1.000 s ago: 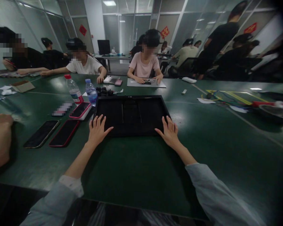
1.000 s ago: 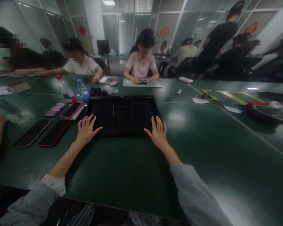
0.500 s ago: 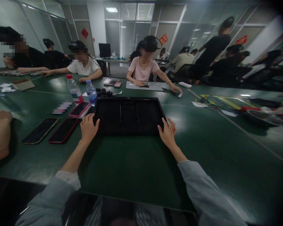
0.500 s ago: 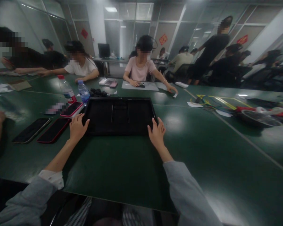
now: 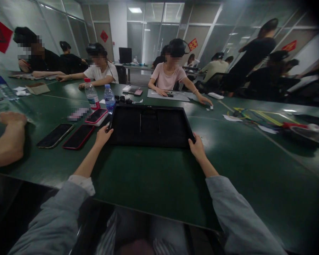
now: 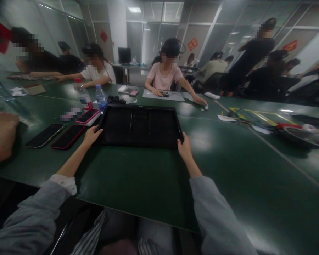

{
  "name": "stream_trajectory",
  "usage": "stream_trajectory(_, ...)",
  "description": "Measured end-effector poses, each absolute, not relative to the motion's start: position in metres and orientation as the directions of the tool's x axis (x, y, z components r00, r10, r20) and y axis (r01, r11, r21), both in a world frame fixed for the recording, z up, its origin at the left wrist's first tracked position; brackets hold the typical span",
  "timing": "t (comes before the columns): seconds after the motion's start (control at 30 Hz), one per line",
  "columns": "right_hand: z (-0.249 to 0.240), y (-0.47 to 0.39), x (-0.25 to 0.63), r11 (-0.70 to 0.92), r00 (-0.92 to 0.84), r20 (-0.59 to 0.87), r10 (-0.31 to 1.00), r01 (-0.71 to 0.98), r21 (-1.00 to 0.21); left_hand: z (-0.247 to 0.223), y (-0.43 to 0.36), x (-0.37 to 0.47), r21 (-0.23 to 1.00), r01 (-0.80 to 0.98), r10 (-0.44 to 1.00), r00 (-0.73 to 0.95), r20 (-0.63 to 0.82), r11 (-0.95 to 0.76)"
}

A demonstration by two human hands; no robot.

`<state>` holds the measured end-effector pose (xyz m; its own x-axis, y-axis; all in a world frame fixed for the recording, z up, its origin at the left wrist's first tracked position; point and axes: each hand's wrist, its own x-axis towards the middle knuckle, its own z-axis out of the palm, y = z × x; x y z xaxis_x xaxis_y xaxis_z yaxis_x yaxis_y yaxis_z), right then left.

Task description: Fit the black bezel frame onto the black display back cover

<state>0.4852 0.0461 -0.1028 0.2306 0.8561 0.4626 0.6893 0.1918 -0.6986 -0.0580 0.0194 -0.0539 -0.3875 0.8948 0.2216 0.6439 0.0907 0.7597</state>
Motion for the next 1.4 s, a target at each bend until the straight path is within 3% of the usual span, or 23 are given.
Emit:
stream_trajectory(0.17,-0.094,0.034,0.484,0.182,0.269,0.476,0.837,0.684,-0.707,-0.057,0.024,-0.072,0.808,0.58,0.882,-0.429,0.195,0.103)
stream_trajectory(0.33,-0.079,0.023,0.5,0.081,0.283,0.328,0.901,0.634,-0.769,-0.06,0.026,-0.092,0.829,0.556,0.897,-0.398,0.194,0.067)
stream_trajectory(0.67,-0.063,0.038,0.497,0.103,0.115,0.137,0.984,0.263,-0.959,-0.054,0.014,-0.085,0.866,0.5,0.94,-0.303,0.155,0.019)
stream_trajectory(0.8,-0.065,0.04,0.497,0.071,0.144,0.101,0.984,0.2,-0.977,-0.051,0.014,-0.082,0.833,0.551,0.922,-0.347,0.169,0.055)
stream_trajectory(1.0,-0.07,0.039,0.507,0.076,0.24,0.098,0.966,0.099,-0.992,-0.054,0.018,-0.089,0.835,0.55,0.939,-0.285,0.191,-0.003)
stream_trajectory(1.2,-0.066,0.019,0.544,0.071,0.547,0.098,0.831,0.072,-0.995,-0.065,0.025,-0.095,0.845,0.526,0.958,-0.182,0.222,-0.096)
stream_trajectory(1.4,-0.064,0.004,0.603,0.055,0.828,0.113,0.55,0.1,-0.993,-0.073,0.032,-0.1,0.825,0.551,0.961,-0.143,0.237,-0.122)
